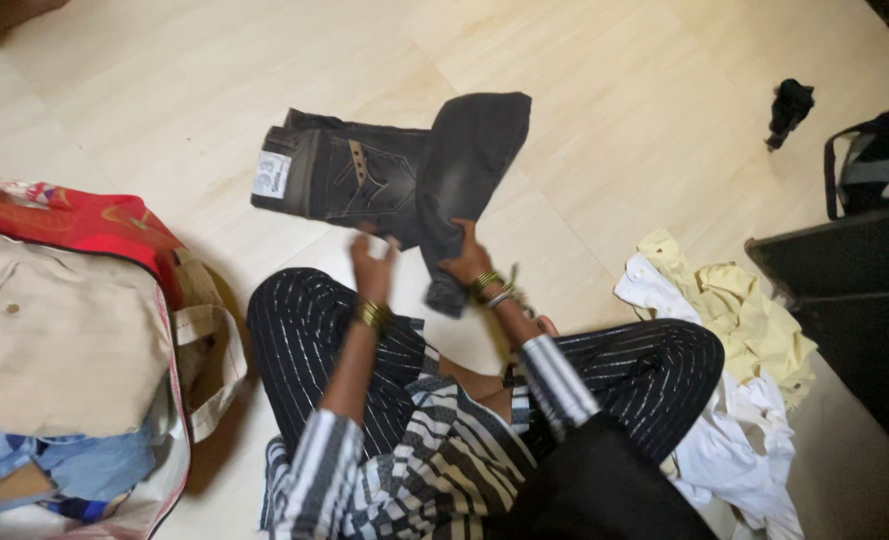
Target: The person takes a pair of tan trousers and a pair of dark jeans from a bag, spreads them on the floor one at a time, and folds each into a rectangle before placing them back in the bag.
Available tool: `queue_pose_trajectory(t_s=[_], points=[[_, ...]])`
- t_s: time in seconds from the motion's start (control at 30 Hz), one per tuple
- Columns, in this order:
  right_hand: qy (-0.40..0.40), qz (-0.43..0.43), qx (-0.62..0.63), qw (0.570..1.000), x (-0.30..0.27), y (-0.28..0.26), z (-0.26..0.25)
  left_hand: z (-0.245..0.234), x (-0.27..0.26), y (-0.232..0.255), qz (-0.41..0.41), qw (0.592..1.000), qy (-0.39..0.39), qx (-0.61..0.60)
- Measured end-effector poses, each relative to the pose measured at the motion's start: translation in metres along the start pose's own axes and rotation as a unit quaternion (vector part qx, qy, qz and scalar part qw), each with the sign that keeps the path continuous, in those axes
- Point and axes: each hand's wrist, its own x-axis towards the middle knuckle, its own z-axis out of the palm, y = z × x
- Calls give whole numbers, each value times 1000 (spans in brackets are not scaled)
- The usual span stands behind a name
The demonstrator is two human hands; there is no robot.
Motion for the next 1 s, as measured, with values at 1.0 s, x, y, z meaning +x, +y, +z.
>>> queue_pose_trajectory(t_s=[1.0], points=[[151,6,-341,928,50,139,-177,-172,266,-19,61,884,444,131]])
